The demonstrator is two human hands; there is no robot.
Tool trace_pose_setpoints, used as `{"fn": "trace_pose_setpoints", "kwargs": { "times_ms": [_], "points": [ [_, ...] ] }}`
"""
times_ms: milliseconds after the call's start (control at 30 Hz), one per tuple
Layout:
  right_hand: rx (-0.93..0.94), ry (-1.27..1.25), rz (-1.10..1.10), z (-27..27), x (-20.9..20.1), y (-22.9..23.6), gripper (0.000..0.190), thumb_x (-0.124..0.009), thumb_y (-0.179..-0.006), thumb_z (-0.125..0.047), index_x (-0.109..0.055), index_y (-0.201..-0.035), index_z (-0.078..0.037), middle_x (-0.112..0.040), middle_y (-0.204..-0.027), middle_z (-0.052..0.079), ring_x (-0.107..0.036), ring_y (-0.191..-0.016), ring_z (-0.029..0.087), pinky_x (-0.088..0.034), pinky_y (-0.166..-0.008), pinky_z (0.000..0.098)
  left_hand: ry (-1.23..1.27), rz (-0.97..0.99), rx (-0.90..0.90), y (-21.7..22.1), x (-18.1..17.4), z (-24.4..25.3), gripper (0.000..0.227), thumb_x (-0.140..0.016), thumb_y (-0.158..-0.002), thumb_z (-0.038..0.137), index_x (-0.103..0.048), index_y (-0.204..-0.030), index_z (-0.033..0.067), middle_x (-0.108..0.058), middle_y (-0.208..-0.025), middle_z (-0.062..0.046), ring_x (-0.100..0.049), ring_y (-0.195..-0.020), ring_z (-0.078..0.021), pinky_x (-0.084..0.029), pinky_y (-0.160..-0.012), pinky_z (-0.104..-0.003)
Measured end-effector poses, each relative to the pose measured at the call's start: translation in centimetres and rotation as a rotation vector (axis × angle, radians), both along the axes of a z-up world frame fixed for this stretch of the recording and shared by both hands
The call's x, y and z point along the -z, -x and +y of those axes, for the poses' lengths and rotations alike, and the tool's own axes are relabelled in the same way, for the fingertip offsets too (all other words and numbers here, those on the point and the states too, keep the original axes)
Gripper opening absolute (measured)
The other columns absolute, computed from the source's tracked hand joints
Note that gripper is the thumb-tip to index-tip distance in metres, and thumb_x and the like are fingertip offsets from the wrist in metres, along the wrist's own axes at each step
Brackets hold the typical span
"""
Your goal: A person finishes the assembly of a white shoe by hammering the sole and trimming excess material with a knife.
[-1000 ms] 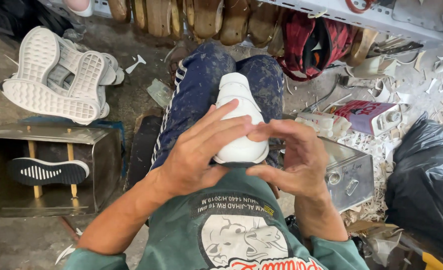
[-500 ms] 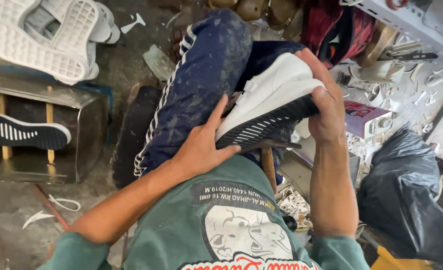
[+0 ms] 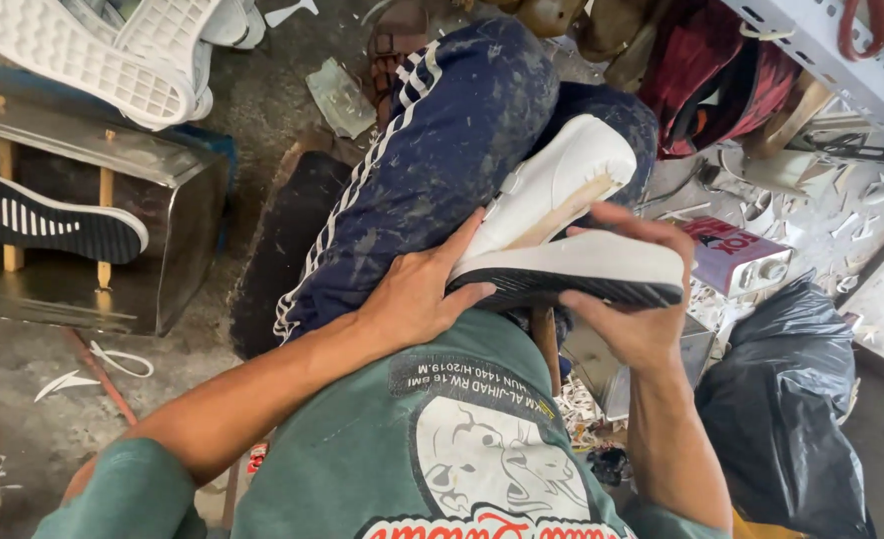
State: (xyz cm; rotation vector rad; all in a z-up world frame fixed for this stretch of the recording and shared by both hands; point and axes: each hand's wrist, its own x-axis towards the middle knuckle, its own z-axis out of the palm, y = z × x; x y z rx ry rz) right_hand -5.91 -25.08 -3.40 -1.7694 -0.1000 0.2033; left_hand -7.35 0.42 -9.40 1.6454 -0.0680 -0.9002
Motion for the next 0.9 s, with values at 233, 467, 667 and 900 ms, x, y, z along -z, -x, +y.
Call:
{"fn": "trace_pose_setpoints", "kwargs": {
  "times_ms": [233,467,667,900],
  "points": [
    [-0.106,0.348,-0.062,-1.0,-0.1,-2.9,0.104,-0.100,-0.063,-0.013,-0.034,-0.141,0.008,-0.066,-0.120,0.028,-0.066,-0.117,0.037,-0.049,-0.107,0.0536,0.004,0.056,-0.075,-0.2,-0.2,-0.6,0.078,-0.066,-0.095,0.034,-0.034,-0.161,0.0076,-0.056,-0.143,-0.034,-0.055,-0.132,-0.0472,-0.047,-0.110,-0.054],
    [-0.247,0.554,-0.187,-0.8,0.3,-4.9,0.105,-0.083,-0.085,-0.048,-0.022,-0.164,-0.016,-0.012,-0.175,0.019,-0.011,-0.168,0.038,-0.015,-0.141,0.0648,-0.173,-0.044,0.010,1.2,1.7,-1.7,0.083,-0.061,-0.093,0.055,-0.030,-0.162,0.0196,-0.074,-0.115,-0.023,-0.069,-0.104,-0.0449,-0.052,-0.086,-0.052],
    [-0.265,0.471,0.006,-0.4,0.7,-6.2,0.121,-0.084,-0.077,-0.043,-0.010,-0.165,-0.005,-0.015,-0.174,0.019,-0.016,-0.166,0.034,-0.018,-0.142,0.0514,-0.153,-0.141,-0.048,2.0,2.6,-2.0,0.082,-0.064,-0.094,0.052,-0.036,-0.158,0.0086,-0.072,-0.120,-0.025,-0.071,-0.104,-0.0434,-0.055,-0.086,-0.051],
    [-0.295,0.578,0.062,0.1,0.1,-7.2,0.113,-0.083,-0.077,-0.046,-0.021,-0.162,-0.002,-0.036,-0.165,0.019,-0.023,-0.161,0.034,-0.022,-0.135,0.0539,-0.140,-0.173,-0.074,2.5,2.6,-2.3,0.081,-0.065,-0.094,0.051,-0.040,-0.155,0.0032,-0.073,-0.118,-0.026,-0.072,-0.101,-0.0422,-0.057,-0.083,-0.050]
  ]
}}
